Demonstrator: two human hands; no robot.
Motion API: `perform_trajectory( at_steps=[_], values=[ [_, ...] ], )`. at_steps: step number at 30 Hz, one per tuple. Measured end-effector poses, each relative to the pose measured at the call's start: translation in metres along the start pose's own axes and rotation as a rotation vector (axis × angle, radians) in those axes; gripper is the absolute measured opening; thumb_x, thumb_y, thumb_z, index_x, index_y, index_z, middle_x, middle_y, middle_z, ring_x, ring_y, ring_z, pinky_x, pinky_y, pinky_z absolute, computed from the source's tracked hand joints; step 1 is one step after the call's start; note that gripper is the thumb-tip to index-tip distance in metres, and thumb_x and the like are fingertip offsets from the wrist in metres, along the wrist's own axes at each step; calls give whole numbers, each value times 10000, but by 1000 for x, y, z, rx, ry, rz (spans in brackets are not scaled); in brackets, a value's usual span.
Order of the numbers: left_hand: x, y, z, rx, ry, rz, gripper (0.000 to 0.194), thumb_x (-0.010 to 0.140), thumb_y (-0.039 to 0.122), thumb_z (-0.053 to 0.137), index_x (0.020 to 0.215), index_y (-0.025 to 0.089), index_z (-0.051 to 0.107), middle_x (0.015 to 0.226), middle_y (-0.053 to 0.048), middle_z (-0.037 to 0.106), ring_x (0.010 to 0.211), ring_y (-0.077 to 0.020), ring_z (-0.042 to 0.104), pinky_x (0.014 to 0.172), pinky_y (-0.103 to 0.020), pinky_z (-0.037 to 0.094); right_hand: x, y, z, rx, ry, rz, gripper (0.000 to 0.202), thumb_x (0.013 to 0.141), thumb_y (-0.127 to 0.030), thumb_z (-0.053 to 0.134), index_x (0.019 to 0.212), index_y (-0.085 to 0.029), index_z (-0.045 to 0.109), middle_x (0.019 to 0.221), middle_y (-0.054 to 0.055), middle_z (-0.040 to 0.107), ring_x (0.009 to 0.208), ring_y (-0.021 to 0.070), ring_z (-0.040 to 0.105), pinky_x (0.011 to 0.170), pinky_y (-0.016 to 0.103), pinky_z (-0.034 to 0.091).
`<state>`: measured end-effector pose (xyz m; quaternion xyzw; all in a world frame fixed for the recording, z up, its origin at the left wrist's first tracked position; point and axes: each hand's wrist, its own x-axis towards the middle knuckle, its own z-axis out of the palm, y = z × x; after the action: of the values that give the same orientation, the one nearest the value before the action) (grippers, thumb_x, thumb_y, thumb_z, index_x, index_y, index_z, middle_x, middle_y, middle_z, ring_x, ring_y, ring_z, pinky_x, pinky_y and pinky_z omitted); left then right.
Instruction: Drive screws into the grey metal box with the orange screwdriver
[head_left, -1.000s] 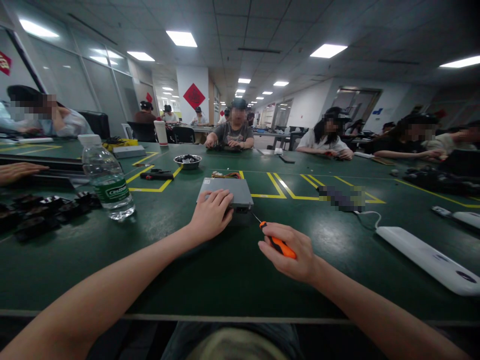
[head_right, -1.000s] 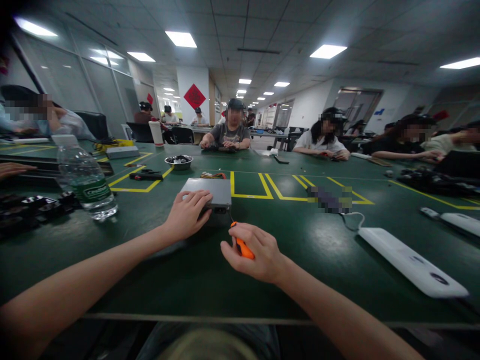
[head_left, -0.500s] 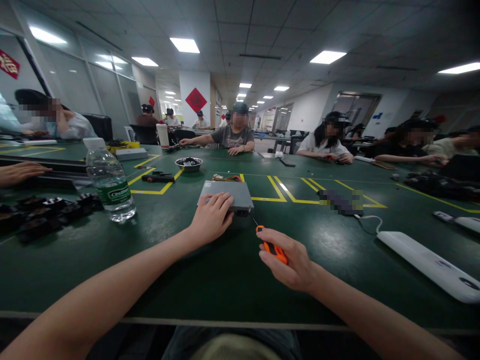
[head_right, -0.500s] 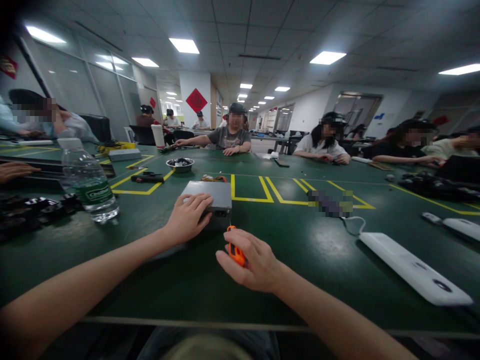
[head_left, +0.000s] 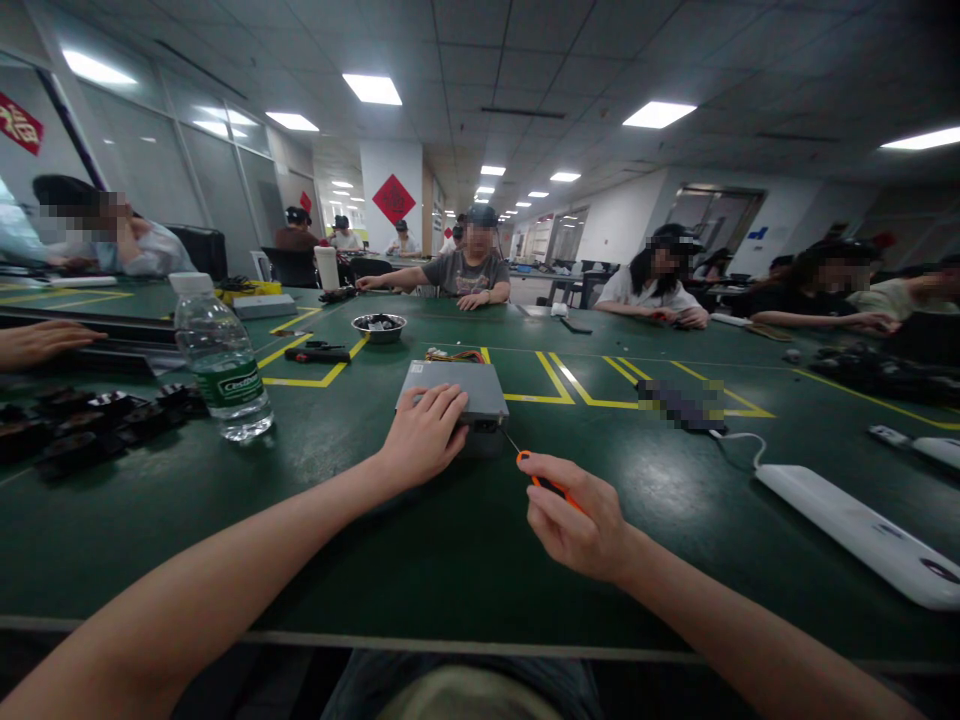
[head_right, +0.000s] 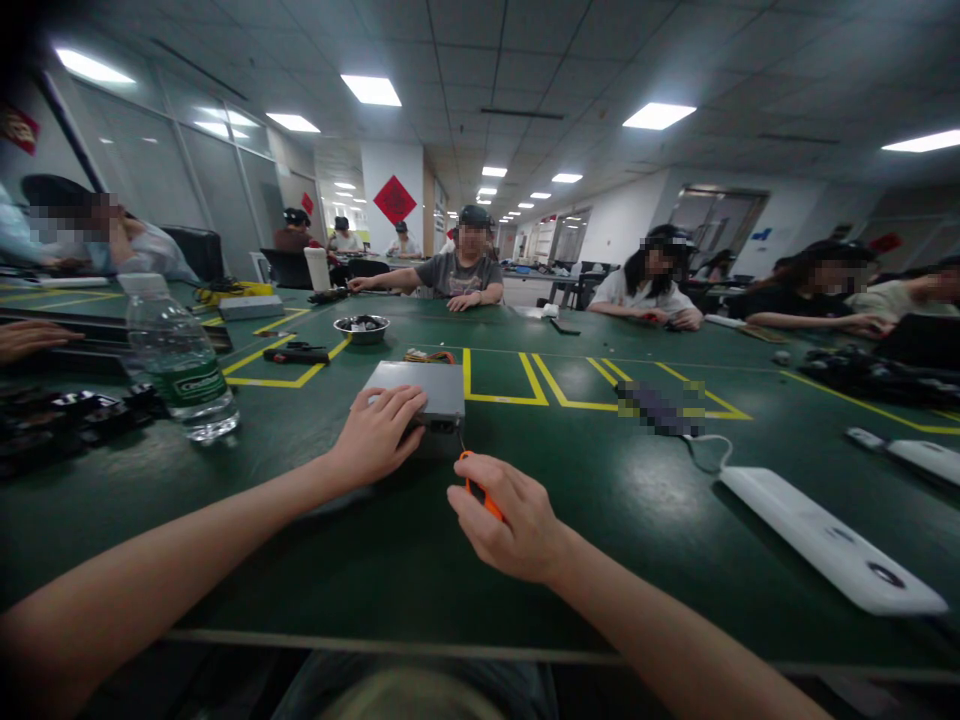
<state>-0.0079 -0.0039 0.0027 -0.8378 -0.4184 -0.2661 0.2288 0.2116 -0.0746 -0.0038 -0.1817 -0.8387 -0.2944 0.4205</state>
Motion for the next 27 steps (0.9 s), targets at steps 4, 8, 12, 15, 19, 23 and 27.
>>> perform_trajectory(
  at_steps=[4,8,12,15,19,23,27],
  values=[
    [0,0,0,7,2,8,383,864,293,430,1223,168,485,1290,-130,510,1182,-279,461,957,-462,318,2,1,0,-30,-19,-11,155,763,-93,562,884,-189,548,985,87,579,943,184,586,751,328,564],
    [0,-1,-1,16,-5,15,386,872,297,417,1229,162,478,1294,-131,506,1184,-278,458,956,-459,317,5,1,-3,-50,-18,-41,188,763,-66,562,892,-202,547,964,65,572,901,160,584,720,287,564],
    [0,-1,0,21,2,20,394,866,298,431,1232,161,478,1292,-131,508,1184,-282,460,953,-455,318,3,0,-2,-25,-17,-20,165,767,-61,546,889,-172,547,977,94,555,910,167,578,725,286,558],
    [-1,-1,0,19,15,22,394,862,293,438,1232,163,482,1289,-133,510,1177,-284,466,951,-458,319,1,0,0,-5,-23,-13,157,771,-75,541,895,-171,547,984,95,548,922,173,571,724,299,554],
    [-1,-2,2,38,16,37,392,866,290,432,1231,155,479,1288,-132,512,1177,-280,465,944,-453,325,0,-1,1,3,-21,-14,172,770,-85,545,915,-177,536,1005,96,536,943,183,563,738,321,551],
    [-2,-2,2,48,18,41,395,869,293,429,1234,148,474,1289,-132,510,1177,-281,463,941,-454,328,4,0,-2,-17,28,8,191,766,-118,580,924,-203,517,1009,82,525,922,177,559,701,307,551],
    [-2,-2,2,47,17,48,399,872,298,425,1238,145,470,1286,-136,510,1182,-280,459,943,-449,329,3,0,-3,-41,19,9,227,765,-80,575,944,-214,537,992,71,523,884,159,562,693,283,548]
  ],
)
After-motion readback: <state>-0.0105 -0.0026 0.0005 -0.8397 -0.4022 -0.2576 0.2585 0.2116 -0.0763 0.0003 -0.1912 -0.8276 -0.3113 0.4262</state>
